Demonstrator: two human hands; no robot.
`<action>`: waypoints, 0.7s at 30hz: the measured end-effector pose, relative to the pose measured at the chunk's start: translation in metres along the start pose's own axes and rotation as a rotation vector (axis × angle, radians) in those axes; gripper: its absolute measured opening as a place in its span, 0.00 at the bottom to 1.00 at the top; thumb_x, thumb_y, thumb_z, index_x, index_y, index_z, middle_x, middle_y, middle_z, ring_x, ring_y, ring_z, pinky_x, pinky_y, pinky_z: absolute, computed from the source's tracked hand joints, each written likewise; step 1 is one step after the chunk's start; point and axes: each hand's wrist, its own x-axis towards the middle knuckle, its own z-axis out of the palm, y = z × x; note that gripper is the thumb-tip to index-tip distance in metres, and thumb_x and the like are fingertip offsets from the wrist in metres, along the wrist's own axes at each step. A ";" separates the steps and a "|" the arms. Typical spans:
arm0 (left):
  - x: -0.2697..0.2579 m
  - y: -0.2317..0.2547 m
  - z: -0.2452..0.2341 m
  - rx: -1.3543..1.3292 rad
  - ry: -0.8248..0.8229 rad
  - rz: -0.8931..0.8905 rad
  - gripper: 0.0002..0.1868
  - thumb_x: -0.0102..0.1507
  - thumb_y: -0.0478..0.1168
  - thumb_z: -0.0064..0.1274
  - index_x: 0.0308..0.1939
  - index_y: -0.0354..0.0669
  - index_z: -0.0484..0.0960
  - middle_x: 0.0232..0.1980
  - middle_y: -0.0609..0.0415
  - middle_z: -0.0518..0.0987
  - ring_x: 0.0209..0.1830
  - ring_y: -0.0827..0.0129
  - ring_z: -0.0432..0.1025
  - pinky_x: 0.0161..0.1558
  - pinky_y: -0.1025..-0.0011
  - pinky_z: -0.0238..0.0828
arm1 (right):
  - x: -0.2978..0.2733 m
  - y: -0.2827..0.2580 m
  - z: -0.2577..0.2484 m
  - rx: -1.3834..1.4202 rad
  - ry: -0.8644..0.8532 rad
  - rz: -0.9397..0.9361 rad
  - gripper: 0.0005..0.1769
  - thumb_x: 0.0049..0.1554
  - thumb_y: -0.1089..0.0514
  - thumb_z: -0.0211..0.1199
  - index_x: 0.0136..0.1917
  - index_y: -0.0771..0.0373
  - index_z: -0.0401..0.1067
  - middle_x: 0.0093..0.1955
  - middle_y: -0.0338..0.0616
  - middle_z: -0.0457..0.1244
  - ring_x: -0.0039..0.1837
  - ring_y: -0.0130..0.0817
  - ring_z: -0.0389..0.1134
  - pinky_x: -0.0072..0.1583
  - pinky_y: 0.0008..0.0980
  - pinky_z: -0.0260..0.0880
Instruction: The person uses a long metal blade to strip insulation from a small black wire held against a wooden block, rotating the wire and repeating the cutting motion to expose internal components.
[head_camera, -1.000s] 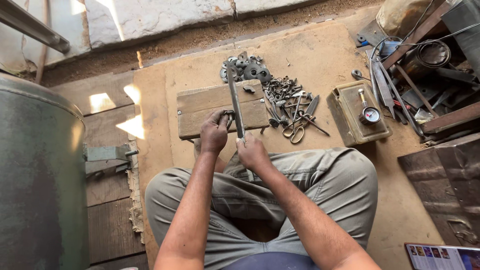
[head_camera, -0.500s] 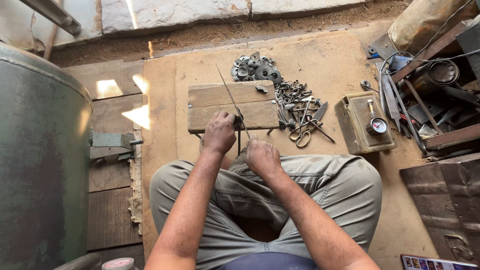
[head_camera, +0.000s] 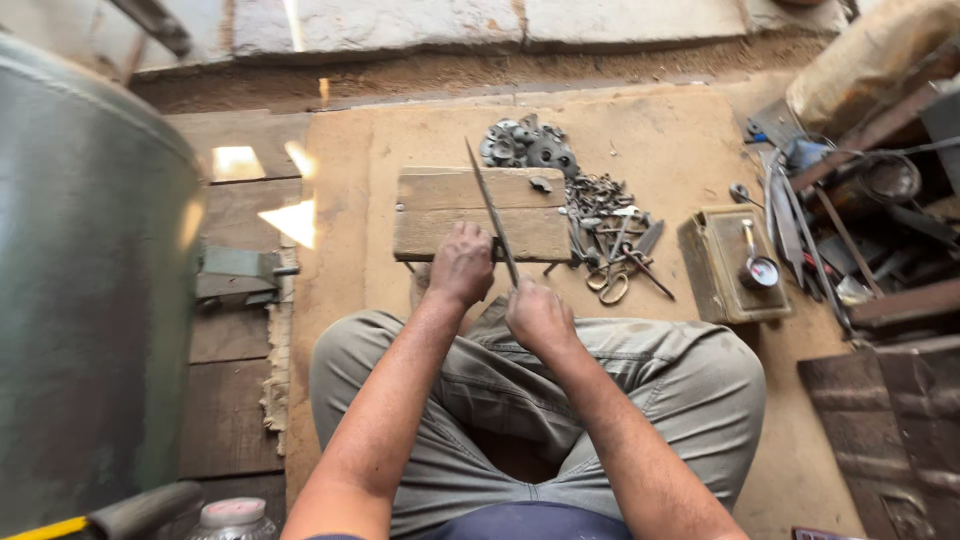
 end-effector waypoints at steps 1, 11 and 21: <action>0.001 0.000 -0.003 -0.001 -0.028 0.026 0.08 0.57 0.33 0.48 0.36 0.35 0.81 0.45 0.40 0.78 0.52 0.49 0.71 0.55 0.59 0.70 | -0.004 0.000 0.001 -0.009 -0.004 -0.013 0.17 0.64 0.49 0.51 0.53 0.65 0.69 0.47 0.65 0.69 0.54 0.65 0.71 0.58 0.60 0.69; 0.012 -0.002 -0.025 -0.144 -0.092 -0.100 0.11 0.65 0.39 0.47 0.38 0.39 0.85 0.48 0.45 0.79 0.55 0.53 0.71 0.58 0.58 0.69 | -0.009 0.002 -0.007 0.042 0.025 -0.039 0.20 0.65 0.45 0.50 0.50 0.66 0.69 0.44 0.65 0.69 0.52 0.66 0.70 0.57 0.61 0.67; -0.003 -0.008 -0.021 -0.453 0.030 -0.169 0.08 0.63 0.40 0.56 0.40 0.40 0.85 0.47 0.45 0.80 0.53 0.50 0.73 0.56 0.57 0.70 | -0.001 0.012 0.001 -0.114 0.132 -0.130 0.19 0.68 0.47 0.47 0.47 0.62 0.71 0.42 0.57 0.70 0.47 0.59 0.73 0.52 0.56 0.73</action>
